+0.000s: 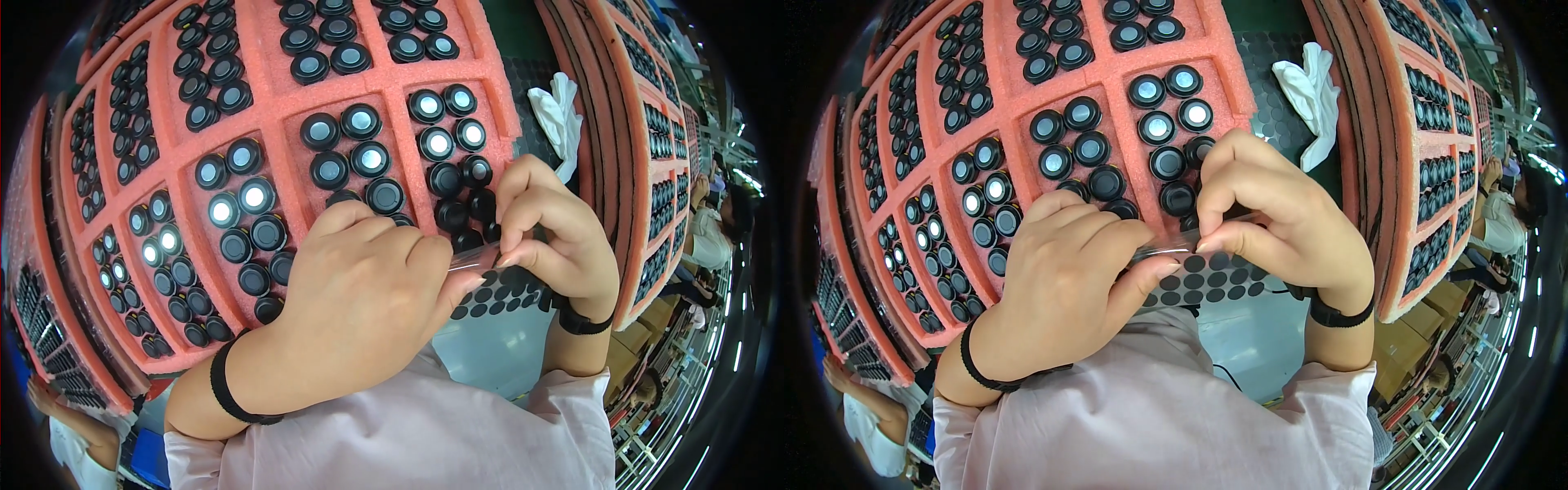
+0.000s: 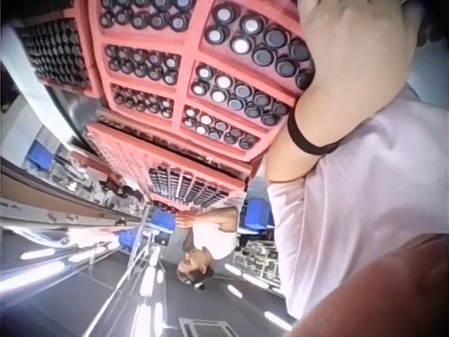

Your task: The person peels small black stickers from a plastic sheet and applies them to the centers of round black components in a pink foam tray. Once finished, the person lifts the tray and sets it aside on the workbench.

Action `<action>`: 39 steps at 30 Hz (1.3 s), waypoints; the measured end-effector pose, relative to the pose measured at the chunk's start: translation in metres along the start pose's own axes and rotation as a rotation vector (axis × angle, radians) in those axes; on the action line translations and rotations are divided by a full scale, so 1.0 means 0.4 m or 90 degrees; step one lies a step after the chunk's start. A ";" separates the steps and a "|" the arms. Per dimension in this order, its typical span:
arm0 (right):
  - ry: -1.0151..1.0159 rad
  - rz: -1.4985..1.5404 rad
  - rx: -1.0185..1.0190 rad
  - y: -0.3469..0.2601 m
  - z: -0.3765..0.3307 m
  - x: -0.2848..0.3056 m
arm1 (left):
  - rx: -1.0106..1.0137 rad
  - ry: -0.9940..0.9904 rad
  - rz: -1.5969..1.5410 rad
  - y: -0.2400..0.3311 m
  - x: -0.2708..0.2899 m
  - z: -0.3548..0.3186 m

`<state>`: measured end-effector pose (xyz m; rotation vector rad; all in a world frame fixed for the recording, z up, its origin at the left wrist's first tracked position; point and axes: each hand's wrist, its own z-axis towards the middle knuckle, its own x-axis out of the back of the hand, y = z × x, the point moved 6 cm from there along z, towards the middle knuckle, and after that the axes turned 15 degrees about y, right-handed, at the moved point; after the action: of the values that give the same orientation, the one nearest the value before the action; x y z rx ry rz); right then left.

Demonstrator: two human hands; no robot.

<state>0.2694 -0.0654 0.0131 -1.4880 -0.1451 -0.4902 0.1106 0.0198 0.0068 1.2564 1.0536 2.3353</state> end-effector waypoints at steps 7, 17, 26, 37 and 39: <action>0.126 0.014 -0.025 0.053 0.033 0.064 | 0.011 -0.125 0.001 0.030 0.008 0.015; 0.116 -0.171 -0.158 0.118 0.043 0.044 | -0.192 -0.149 0.115 0.040 -0.097 0.046; 0.116 -0.201 -0.132 0.127 0.052 0.037 | -0.148 -0.182 0.066 0.008 -0.123 0.052; 0.093 -0.236 -0.099 0.130 0.052 0.030 | -0.130 -0.186 0.067 0.001 -0.121 0.055; 0.093 -0.238 -0.100 0.130 0.051 0.029 | -0.134 -0.183 0.070 0.001 -0.122 0.053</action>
<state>0.3048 -0.0479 -0.0281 -1.5774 -0.2762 -0.9271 0.1561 0.0025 -0.0150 1.5385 0.6458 2.1863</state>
